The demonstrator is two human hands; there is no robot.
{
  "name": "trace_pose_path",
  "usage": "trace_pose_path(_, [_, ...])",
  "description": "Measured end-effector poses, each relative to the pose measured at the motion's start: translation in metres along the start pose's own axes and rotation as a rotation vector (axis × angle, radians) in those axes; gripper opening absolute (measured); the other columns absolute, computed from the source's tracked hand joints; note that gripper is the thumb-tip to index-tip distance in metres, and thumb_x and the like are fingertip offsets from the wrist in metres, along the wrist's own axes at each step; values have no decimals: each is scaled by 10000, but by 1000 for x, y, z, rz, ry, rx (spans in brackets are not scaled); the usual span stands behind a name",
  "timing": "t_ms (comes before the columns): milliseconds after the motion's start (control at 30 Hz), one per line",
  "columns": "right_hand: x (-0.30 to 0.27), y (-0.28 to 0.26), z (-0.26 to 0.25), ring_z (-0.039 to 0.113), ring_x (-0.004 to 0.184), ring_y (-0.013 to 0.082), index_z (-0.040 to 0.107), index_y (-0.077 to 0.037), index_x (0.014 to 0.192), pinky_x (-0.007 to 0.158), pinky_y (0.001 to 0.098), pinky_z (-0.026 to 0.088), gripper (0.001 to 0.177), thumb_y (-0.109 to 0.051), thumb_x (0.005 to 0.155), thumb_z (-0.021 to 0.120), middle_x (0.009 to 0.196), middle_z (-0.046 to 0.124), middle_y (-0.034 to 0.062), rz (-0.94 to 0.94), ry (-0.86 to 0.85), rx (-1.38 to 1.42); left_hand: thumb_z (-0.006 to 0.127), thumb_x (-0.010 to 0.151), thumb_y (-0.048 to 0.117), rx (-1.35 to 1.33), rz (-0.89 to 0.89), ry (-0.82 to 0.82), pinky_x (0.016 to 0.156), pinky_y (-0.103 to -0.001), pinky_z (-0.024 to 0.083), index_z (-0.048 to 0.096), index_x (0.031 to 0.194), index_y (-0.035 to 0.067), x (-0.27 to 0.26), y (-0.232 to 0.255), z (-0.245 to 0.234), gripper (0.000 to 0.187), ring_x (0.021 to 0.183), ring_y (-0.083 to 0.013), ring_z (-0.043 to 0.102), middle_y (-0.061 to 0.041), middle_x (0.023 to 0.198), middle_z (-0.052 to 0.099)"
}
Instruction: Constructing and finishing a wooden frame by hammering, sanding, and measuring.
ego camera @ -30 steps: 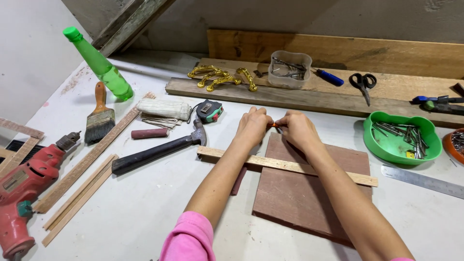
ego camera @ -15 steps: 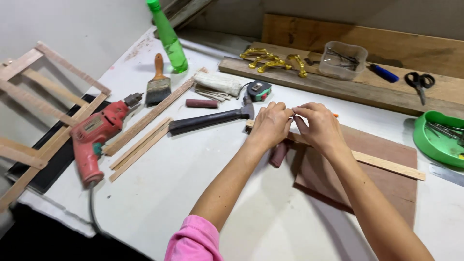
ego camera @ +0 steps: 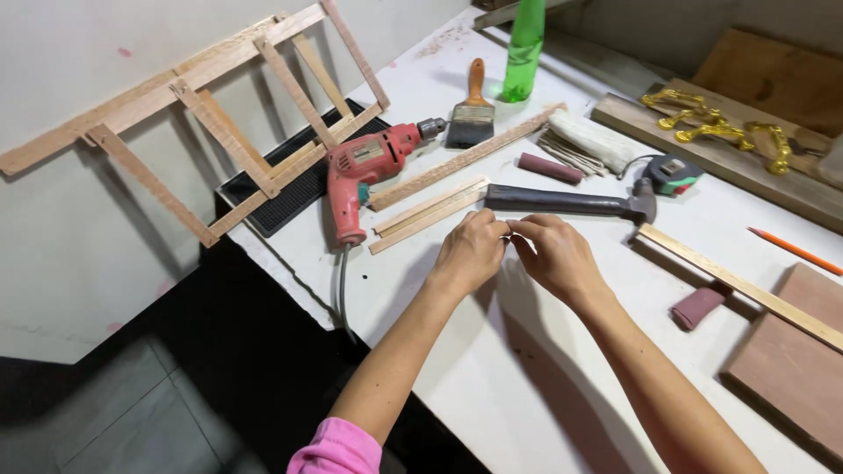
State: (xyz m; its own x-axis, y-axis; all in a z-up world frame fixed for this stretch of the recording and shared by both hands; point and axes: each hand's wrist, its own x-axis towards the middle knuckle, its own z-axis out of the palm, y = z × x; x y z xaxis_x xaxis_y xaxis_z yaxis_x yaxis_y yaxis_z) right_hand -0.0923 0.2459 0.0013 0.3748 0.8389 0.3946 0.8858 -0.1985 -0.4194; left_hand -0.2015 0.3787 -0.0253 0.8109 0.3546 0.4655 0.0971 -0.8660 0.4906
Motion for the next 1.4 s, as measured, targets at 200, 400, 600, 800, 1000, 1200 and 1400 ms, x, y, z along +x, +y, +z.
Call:
trace_pose_path(200, [61, -20, 66, 668, 972, 348, 763, -53, 1119, 823, 449, 554, 284, -26, 851, 673, 1037, 731, 120, -199, -10, 50, 652, 882, 33, 57, -122, 65, 904, -480, 530, 748, 969, 42, -9, -80, -32, 129, 1039, -367, 633, -159, 1006, 653])
trace_pose_path(400, [106, -13, 101, 652, 1012, 323, 768, -65, 1067, 867, 431, 540, 296, 23, 808, 654, 1043, 730, 99, -335, -78, -31, 674, 855, 27, 168, -141, 70, 948, -488, 509, 709, 909, -13, -8, -127, -53, 76, 1082, -398, 603, -211, 1029, 642])
trace_pose_path(600, [122, -5, 115, 652, 1031, 322, 766, -54, 1084, 914, 454, 522, 346, 35, 773, 645, 1061, 732, 112, -369, -133, -32, 674, 828, -10, 216, -169, -10, 973, -473, 507, 698, 902, -28, -12, -144, -45, 80, 1112, -393, 594, -218, 1089, 625])
trace_pose_path(800, [121, -6, 107, 646, 1064, 322, 742, -53, 1124, 924, 429, 523, 360, 11, 774, 692, 1110, 711, 124, -339, -166, 72, 693, 839, 6, 141, -206, 8, 959, -473, 499, 689, 890, -25, -8, -144, -52, 60, 1073, -400, 599, -221, 1053, 631])
trace_pose_path(1000, [109, -24, 95, 602, 1074, 352, 669, -47, 1242, 922, 462, 503, 479, -44, 770, 749, 1148, 641, 139, -290, -61, 6, 606, 844, -44, 177, -210, -5, 980, -468, 507, 650, 975, -16, -6, -151, -60, 141, 1076, -389, 614, -202, 1049, 645])
trace_pose_path(1200, [102, -29, 99, 622, 1081, 337, 652, -58, 1305, 923, 446, 519, 456, -36, 858, 740, 1186, 659, 140, -269, 59, 14, 538, 944, -8, -13, -255, 52, 962, -500, 498, 608, 1141, 3, -3, -129, -69, 210, 1100, -424, 612, -229, 1118, 626])
trace_pose_path(1400, [84, -32, 92, 641, 1043, 334, 712, -77, 1247, 872, 445, 538, 371, -32, 880, 742, 1169, 654, 149, -246, 158, 32, 570, 954, 131, -90, -346, 7, 904, -524, 505, 567, 1221, 34, -5, -89, -76, 284, 1063, -459, 621, -245, 1192, 604])
